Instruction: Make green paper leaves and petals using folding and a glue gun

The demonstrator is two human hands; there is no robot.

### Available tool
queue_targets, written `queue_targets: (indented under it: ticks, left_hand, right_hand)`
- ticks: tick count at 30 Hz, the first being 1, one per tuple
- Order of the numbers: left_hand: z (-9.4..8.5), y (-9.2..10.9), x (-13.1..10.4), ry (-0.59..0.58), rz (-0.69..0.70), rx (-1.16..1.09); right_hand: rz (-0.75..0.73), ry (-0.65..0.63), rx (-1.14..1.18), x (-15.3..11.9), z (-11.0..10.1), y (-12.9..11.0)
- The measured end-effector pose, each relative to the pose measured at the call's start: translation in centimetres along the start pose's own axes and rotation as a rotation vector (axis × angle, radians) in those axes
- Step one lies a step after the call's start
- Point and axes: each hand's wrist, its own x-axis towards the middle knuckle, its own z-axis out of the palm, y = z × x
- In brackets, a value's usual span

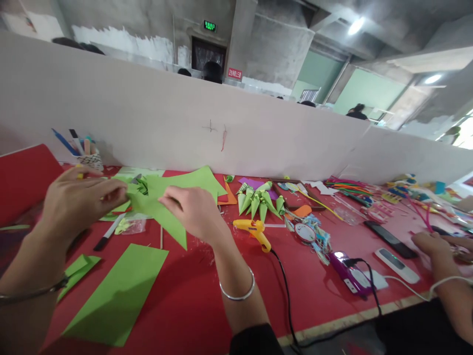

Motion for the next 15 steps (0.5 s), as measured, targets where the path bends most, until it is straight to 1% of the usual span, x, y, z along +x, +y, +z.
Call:
queue_targets:
  ticks: [2,3,5,6,8,9,10,12,15]
  left_hand:
    - [-0.1,-0.1,-0.1,0.061,-0.067,0.143]
    - [-0.1,0.1,-0.2,0.077,-0.104,0.120]
    - [-0.1,0.5,0.0,0.058,-0.153,-0.067]
    - [-0.1,0.8,0.1,0.023,-0.151,-0.199]
    - [-0.1,1.3,0.4,-0.085,-0.107,-0.418]
    - [0.0,1.5,0.5,-0.135,-0.085,-0.467]
    - [0.0,1.7,0.7,-0.173,-0.069,-0.473]
    - [0.2,2.0,0.8,-0.207,-0.039,-0.399]
    - [0.2,2.6,0.8,-0.161,0.061,-0.220]
  right_hand:
    - [0.023,0.031,0.049,-0.1,-0.2,0.1]
    - [0.028,0.042,0.073,-0.2,-0.2,0.1]
    - [0.018,0.056,0.103,-0.2,-0.1,0.0]
    - [0.007,0.058,0.108,-0.1,-0.1,0.0]
    - [-0.012,0.060,0.104,-0.1,0.1,-0.1]
    - [-0.016,0.059,0.096,0.0,0.2,-0.1]
    - [-0.016,0.053,0.082,0.0,0.3,-0.1]
    - [-0.002,0.054,0.022,0.0,0.4,0.0]
    - [-0.016,0.083,-0.133,0.2,0.9,-0.2]
